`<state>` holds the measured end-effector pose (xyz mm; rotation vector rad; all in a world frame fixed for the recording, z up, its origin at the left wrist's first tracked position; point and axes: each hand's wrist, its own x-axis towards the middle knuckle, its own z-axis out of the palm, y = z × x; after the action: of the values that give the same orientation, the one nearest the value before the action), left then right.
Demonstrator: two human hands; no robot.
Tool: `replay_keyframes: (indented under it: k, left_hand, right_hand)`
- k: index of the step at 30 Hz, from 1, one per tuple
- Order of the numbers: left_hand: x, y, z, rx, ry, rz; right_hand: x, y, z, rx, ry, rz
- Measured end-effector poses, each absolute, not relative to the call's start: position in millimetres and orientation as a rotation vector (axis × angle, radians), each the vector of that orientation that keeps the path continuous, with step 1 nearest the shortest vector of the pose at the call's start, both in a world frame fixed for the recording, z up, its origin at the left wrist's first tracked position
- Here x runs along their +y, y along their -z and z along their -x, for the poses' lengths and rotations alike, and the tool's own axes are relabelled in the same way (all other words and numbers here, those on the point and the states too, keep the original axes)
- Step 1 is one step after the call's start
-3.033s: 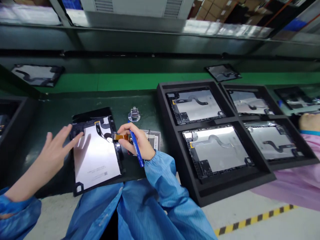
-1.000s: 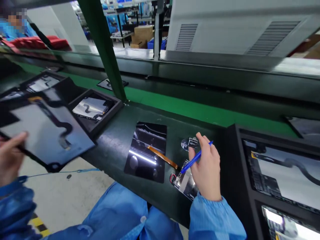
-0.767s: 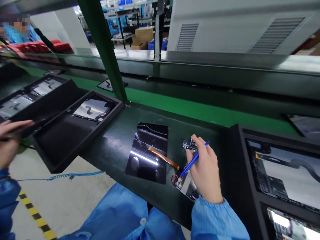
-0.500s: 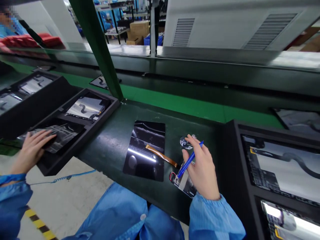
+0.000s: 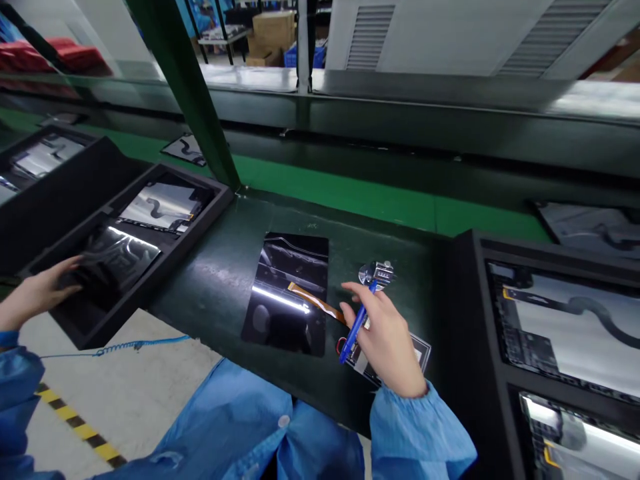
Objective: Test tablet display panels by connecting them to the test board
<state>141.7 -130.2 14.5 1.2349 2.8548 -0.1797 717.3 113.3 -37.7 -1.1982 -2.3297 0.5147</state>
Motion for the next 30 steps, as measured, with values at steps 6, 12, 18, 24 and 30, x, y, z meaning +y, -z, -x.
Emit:
replay_keyframes:
  k: [6, 12, 18, 24, 30]
  left_hand:
    - [-88, -21, -222, 3.02, -0.238, -1.564]
    - [-17, 32, -420, 1.825, -0.481, -2.578]
    - [-6, 72, -494, 1.528, -0.254, -2.743]
    - [-56, 74, -475, 1.46, -0.253, -2.719]
    - [-78, 50, -432, 1.262, -0.639, -2.649]
  right_hand:
    - [108, 45, -705, -2.431, -0.762, 1.287]
    - [109, 41, -705, -1.994, -1.229, 1.149]
    - [110, 37, -719, -1.67, -1.384, 1.071]
    - [107, 33, -720, -1.318, -1.555, 0.951]
    - [105, 30, -718, -1.216, -1.544, 0.961]
